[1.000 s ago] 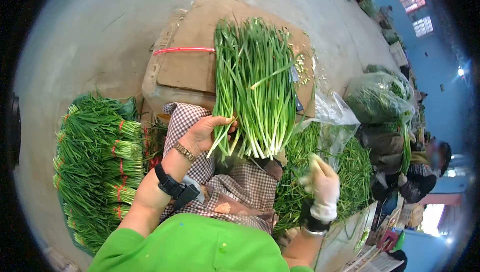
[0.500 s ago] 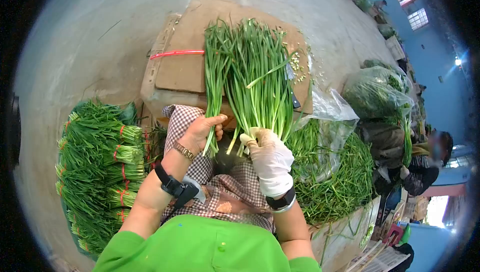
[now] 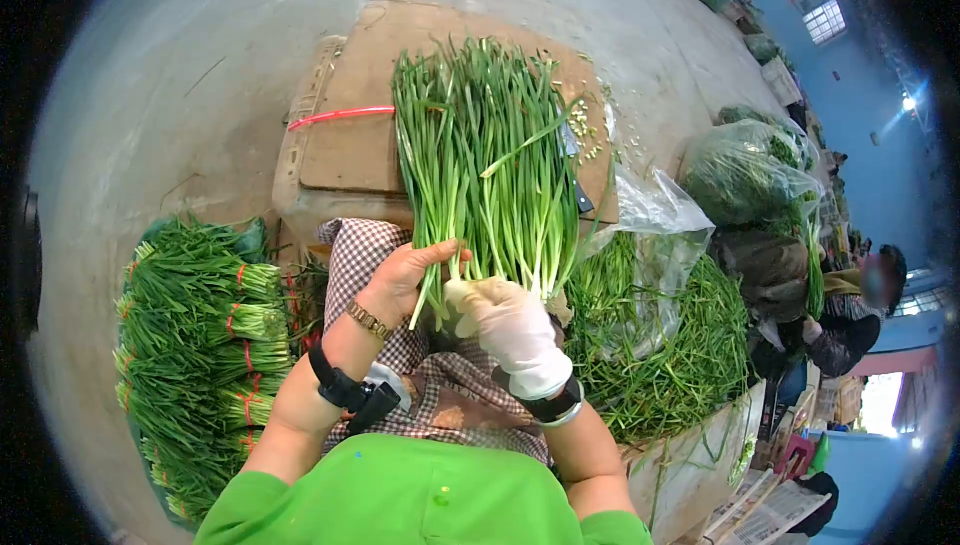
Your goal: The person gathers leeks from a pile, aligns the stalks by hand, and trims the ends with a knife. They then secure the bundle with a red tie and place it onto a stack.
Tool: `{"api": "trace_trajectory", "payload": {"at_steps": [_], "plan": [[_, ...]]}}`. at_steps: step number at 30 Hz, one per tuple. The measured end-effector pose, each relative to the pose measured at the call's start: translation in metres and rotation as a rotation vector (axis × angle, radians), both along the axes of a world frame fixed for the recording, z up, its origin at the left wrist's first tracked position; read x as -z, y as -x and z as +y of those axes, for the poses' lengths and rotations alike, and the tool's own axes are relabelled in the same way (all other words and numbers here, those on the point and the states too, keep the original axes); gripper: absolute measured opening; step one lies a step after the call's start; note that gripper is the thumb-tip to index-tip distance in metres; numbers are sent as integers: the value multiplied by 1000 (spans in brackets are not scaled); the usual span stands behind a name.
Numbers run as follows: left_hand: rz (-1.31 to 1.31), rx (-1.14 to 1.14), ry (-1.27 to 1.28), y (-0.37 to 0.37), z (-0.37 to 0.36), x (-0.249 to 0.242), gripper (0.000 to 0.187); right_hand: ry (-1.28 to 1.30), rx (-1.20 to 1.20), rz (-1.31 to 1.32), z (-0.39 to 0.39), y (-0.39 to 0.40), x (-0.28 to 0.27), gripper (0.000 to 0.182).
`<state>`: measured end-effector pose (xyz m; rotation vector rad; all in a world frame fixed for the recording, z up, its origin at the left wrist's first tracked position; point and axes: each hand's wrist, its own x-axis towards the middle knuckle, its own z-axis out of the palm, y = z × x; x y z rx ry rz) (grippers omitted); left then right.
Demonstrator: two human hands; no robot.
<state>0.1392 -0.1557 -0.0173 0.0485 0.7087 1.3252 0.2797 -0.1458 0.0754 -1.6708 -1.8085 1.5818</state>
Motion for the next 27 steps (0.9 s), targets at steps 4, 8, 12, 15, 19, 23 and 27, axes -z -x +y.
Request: {"api": "trace_trajectory", "payload": {"at_steps": [4, 8, 12, 15, 19, 23, 27], "plan": [[-20, 62, 29, 14, -5, -3, 22, -86, 119, -7, 19, -11, 17, 34], [-34, 42, -7, 7, -3, 4, 20, 111, -28, 95, 27, 13, 9, 35], [-23, 22, -30, 8, -3, -2, 17, 114, -2, 221, 31, 14, 37, 27], [85, 62, -51, 11, -1, 6, 14, -55, 80, 332, 25, 3, 55, 22], [71, -43, 115, 24, -2, 11, 16, -44, 165, 382, 18, -19, 9, 19], [308, -22, 126, 28, 0, 21, 20, -102, 198, 285, 24, -34, -9, 21], [399, 27, 101, 14, 7, 21, 19, 2, 81, 295, 28, -22, -12, 23]]}}
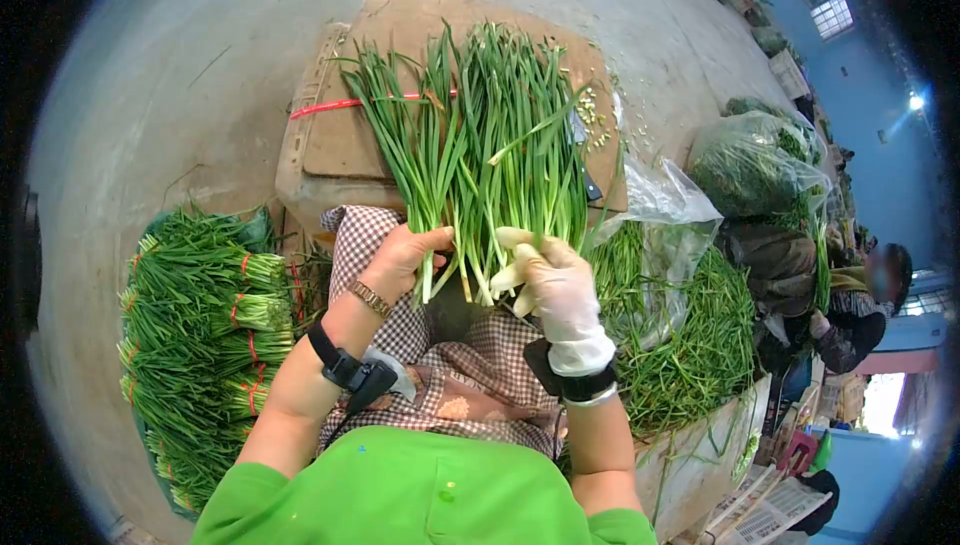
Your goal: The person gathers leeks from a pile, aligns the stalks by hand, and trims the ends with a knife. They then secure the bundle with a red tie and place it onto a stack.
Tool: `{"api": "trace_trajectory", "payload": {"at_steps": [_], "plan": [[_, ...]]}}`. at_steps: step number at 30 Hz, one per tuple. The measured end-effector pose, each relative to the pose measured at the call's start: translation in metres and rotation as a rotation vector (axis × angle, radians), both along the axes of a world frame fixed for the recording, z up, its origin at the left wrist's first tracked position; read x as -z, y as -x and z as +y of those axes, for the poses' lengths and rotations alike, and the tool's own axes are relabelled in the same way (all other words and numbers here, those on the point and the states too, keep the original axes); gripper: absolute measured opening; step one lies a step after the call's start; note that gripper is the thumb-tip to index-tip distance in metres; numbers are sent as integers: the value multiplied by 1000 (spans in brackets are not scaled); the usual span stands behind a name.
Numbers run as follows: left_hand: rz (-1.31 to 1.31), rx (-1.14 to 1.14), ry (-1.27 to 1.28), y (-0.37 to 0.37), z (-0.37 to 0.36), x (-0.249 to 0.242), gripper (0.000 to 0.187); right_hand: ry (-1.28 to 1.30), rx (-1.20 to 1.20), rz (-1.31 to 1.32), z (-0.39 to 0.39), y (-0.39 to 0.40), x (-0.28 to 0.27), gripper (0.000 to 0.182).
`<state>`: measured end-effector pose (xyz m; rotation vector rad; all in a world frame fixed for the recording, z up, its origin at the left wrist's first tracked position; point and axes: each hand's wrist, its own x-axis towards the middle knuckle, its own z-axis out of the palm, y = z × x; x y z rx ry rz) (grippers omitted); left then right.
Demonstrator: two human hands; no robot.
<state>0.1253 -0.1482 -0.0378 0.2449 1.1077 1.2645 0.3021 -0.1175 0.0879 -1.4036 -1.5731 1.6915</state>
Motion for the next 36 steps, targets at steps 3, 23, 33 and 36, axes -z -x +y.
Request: {"api": "trace_trajectory", "payload": {"at_steps": [3, 23, 33, 36], "plan": [[-61, -49, 25, -7, 2, 3, 14, 110, -141, -387, 6, 26, 11, 27], [-170, -130, 123, 3, 8, -7, 7, -106, 116, 26, -17, -13, -16, 22], [-176, -5, 48, 2, 9, 1, 7, -88, -255, -616, 17, 38, 61, 25], [-184, 1, 62, 2, 6, 1, 7, 10, -186, -480, 15, 42, 64, 18]]}}
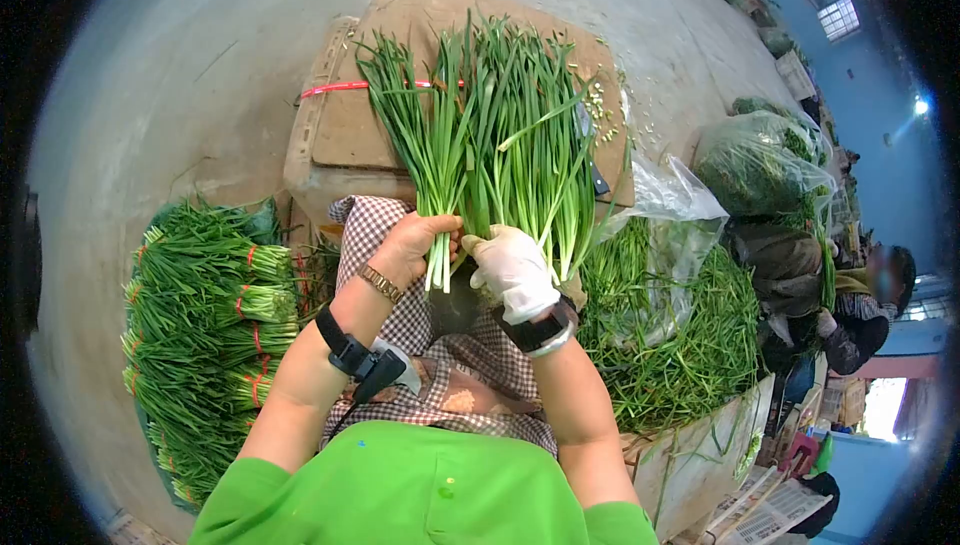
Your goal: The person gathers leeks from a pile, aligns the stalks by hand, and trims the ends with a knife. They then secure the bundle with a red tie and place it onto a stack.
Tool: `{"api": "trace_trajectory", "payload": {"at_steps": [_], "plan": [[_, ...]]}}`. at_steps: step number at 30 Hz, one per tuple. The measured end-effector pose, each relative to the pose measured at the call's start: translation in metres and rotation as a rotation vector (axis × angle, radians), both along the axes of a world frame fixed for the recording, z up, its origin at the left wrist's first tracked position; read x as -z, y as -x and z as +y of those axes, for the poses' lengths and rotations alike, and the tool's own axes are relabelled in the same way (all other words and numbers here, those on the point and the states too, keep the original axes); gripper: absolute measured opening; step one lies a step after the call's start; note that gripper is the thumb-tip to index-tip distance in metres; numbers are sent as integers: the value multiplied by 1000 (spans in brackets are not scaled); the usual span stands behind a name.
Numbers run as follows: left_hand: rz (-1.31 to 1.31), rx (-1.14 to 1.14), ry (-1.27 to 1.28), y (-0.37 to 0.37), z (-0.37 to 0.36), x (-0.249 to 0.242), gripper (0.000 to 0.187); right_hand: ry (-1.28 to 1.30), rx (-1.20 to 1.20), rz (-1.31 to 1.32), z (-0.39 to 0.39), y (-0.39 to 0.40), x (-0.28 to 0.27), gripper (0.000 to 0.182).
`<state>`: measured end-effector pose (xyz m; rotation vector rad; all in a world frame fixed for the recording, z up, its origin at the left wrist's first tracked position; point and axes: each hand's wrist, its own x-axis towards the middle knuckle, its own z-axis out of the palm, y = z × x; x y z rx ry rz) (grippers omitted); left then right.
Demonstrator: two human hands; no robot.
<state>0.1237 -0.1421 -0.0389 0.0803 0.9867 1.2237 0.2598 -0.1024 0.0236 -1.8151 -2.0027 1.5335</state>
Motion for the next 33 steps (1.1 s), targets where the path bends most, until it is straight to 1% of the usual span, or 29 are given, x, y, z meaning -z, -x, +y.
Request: {"api": "trace_trajectory", "payload": {"at_steps": [3, 4, 5, 7, 9, 11, 13, 14, 15, 16, 17, 18, 19, 20, 21, 22, 23, 24, 25, 26, 27, 29, 31, 33], "plan": [[34, -9, -30, -4, -2, -5, 7, 174, 101, 182, -2, -4, -18, 22], [30, -22, -42, -8, -2, -9, 8, 149, 112, 171, -4, -4, -19, 22], [-70, -28, -91, -12, -1, -7, 10, 130, 126, 173, -7, -3, -22, 22], [-124, -73, -111, -18, 3, -5, 13, 90, 156, 175, -13, 0, -26, 22], [-123, -104, -108, -15, 6, -5, 15, 59, 229, 297, -21, -3, -22, 22], [-170, -95, -53, -5, 8, -3, 15, 52, 280, 432, -30, -5, -29, 21], [-235, -111, -8, 1, 8, -1, 13, 95, 186, 440, -32, -14, -34, 21], [-245, -80, -36, 6, 6, -4, 12, 117, 157, 437, -34, -18, -44, 21], [-193, -44, -18, 11, 4, -6, 12, 137, 129, 434, -36, -23, -56, 22], [-116, -33, -28, 17, 3, -7, 12, 98, 207, 454, -39, -29, -68, 25], [-39, -26, -36, 22, 1, -8, 12, 25, 234, 554, -39, -43, -73, 27], [-34, -9, -78, 27, -1, -7, 12, -130, 323, 503, -43, -51, -84, 28], [-14, -5, -107, 27, -2, -6, 12, -286, 349, 460, -40, -81, -71, 30], [6, -1, -137, 27, -2, -3, 13, -304, 475, 390, -43, -99, -77, 29], [24, 5, -168, 26, 0, 0, 13, -377, 546, 346, -42, -128, -64, 30], [-8, 42, -200, 26, 2, 4, 15, -294, 567, 225, -44, -163, -53, 30], [32, 35, -185, 23, 3, 4, 16, -143, 619, -93, -47, -181, -54, 40], [71, 25, -169, 17, 5, 3, 16, -326, 417, -708, -55, -214, -31, 54], [114, 14, -152, 13, 6, 2, 16, -980, 130, -1241, -71, -261, 13, 50], [167, 64, -184, 9, 7, 6, 14, -646, 281, -908, -69, -247, -5, 45], [157, 75, -162, 7, 8, 10, 13, -308, 416, -563, -68, -219, -35, 39], [137, 121, -126, 0, 11, 15, 11, -89, 544, -190, -71, -138, -76, 30], [148, 61, -116, -4, 10, 5, 7, -52, 367, -60, -64, -84, -78, 25], [144, 44, -110, -5, 8, 1, 8, -215, 27, -83, -49, -42, -55, 36]]}}
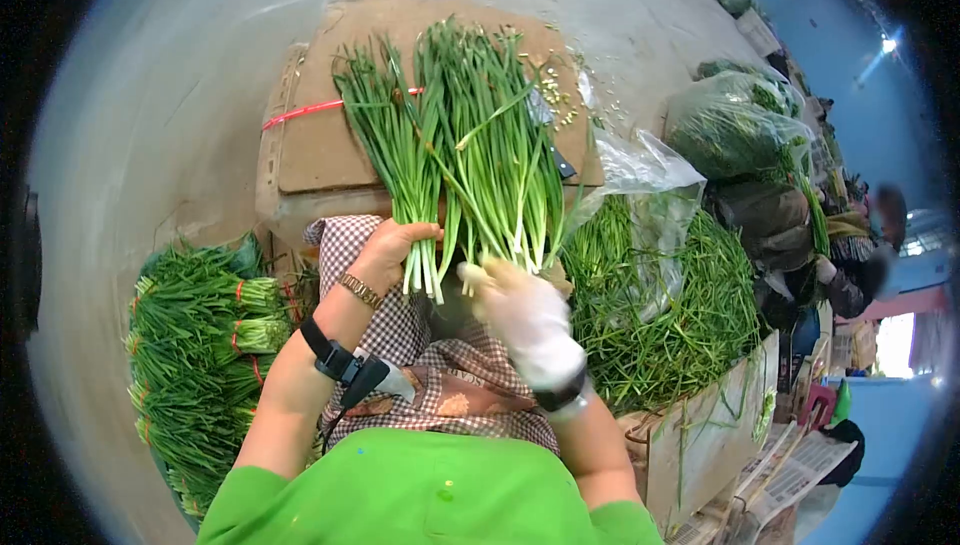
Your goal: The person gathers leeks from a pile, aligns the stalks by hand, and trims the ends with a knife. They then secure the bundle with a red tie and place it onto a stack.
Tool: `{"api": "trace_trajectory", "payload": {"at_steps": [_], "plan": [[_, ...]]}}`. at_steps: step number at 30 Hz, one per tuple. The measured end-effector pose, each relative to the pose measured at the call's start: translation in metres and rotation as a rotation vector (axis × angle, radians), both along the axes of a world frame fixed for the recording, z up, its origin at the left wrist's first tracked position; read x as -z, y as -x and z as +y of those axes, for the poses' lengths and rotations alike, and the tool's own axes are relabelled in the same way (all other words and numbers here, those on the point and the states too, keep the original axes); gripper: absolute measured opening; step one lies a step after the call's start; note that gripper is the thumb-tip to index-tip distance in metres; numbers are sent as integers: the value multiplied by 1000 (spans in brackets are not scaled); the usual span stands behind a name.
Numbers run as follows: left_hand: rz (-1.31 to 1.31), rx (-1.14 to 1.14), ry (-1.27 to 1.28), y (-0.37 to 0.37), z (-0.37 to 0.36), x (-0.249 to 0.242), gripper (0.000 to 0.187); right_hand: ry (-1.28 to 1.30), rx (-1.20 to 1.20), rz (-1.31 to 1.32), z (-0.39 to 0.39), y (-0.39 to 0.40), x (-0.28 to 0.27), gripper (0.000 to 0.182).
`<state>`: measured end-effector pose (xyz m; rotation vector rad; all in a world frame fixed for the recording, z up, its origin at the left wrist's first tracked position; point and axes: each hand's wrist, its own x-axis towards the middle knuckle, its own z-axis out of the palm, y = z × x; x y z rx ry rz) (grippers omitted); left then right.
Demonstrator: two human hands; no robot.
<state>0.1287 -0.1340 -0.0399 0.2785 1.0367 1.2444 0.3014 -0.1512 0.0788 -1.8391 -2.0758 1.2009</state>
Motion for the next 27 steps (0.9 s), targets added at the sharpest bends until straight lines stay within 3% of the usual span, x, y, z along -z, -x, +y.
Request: {"api": "trace_trajectory", "payload": {"at_steps": [2, 7, 9, 12, 13, 16, 17, 20, 23, 26, 27], "plan": [[-115, -2, 71, 2, 1, 1, 13, -311, -237, -275, 15, 27, 31, 37], [-175, 36, 64, 10, -4, -5, 18, -393, -157, -209, 29, 23, 57, 26], [-163, 30, 109, 7, -5, -8, 19, -266, -102, -141, 36, 15, 55, 23], [-216, -12, 132, -6, -7, -8, 17, 136, 134, 145, 32, 20, 46, 27], [-257, -4, 88, -10, -6, 1, 16, 66, 55, 215, 35, 15, 69, 26], [-378, 4, 34, -17, -6, 3, 15, -41, -13, 142, 33, 22, 68, 27], [-372, -6, 50, -18, -6, 2, 14, 200, 48, 151, 31, 29, 43, 28], [-366, -81, 22, -23, -6, 1, 11, 6, 3, 249, 30, 27, 56, 24], [-327, -160, 87, -28, -5, -5, 9, -427, -165, -143, 20, 29, 44, 18], [-318, -173, 62, -30, -2, -5, 11, -851, -130, -70, 9, 25, 54, 22], [-298, -167, 109, -29, 0, 1, 13, -822, -161, -50, 4, 22, 48, 12]]}}
